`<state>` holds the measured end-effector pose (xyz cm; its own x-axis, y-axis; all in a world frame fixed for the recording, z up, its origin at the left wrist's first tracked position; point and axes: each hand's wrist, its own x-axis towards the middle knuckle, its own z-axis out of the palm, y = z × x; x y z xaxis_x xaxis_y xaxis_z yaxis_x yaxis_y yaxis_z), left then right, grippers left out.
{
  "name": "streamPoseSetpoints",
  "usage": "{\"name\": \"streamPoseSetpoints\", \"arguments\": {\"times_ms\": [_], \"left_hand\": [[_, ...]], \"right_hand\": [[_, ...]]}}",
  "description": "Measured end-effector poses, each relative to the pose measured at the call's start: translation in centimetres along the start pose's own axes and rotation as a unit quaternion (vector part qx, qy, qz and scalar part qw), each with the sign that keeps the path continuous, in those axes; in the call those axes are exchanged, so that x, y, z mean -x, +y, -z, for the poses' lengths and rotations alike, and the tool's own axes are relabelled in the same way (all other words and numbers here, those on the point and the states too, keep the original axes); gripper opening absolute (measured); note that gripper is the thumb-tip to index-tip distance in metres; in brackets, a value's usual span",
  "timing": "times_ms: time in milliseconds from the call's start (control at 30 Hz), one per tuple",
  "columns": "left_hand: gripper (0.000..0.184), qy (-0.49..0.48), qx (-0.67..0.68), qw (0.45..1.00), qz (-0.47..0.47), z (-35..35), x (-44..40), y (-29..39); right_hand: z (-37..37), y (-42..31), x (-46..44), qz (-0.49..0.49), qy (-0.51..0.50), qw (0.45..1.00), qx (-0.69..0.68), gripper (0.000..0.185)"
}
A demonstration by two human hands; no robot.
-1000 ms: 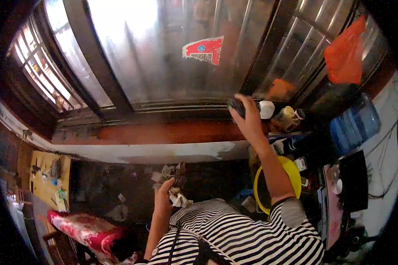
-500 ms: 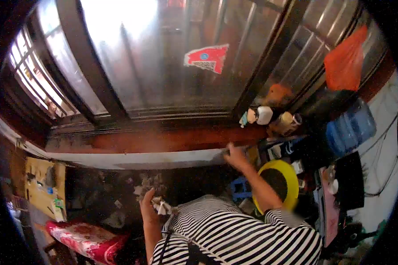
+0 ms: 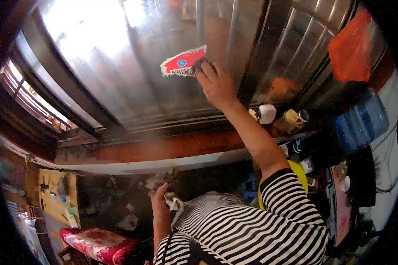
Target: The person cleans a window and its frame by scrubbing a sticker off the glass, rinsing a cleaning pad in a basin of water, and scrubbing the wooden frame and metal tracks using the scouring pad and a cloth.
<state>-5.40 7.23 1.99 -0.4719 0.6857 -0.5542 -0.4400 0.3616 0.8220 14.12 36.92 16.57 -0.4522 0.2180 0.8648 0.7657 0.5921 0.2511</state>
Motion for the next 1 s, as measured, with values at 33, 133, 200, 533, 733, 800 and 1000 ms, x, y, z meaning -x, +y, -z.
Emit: {"name": "streamPoseSetpoints", "arguments": {"times_ms": [33,133,200,533,733,800,1000], "left_hand": [[0.042,0.032,0.012,0.999,0.022,-0.2,0.8,0.3],[0.044,0.020,0.033,0.999,0.014,-0.2,2.2,1.8],[0.047,-0.039,0.053,0.998,0.006,1.0,0.4,0.8],[0.036,-0.010,0.085,0.996,0.032,-0.7,-0.2,1.6],[0.036,-0.032,0.029,0.999,-0.030,-0.6,-2.0,1.4],[0.036,-0.023,0.059,0.998,-0.007,-0.3,-2.3,1.0],[0.034,-0.012,0.057,0.998,0.017,-0.6,-1.7,2.0]], "right_hand": [[0.1,-0.3,1.0,0.006,-0.018,1.000,-0.005,0.025],[0.5,0.2,1.0,0.060,-0.022,0.998,-0.014,0.023],[1.4,1.7,-3.4,-0.018,0.007,1.000,0.009,0.020],[0.3,-0.6,-1.8,-0.017,-0.033,0.999,0.032,0.021],[-2.1,-2.0,1.7,0.069,-0.028,0.996,-0.041,0.024],[-1.4,-1.4,1.8,0.038,-0.044,0.998,-0.017,0.024],[-1.9,-3.5,-3.7,0.007,0.033,0.999,-0.034,0.021]]}}
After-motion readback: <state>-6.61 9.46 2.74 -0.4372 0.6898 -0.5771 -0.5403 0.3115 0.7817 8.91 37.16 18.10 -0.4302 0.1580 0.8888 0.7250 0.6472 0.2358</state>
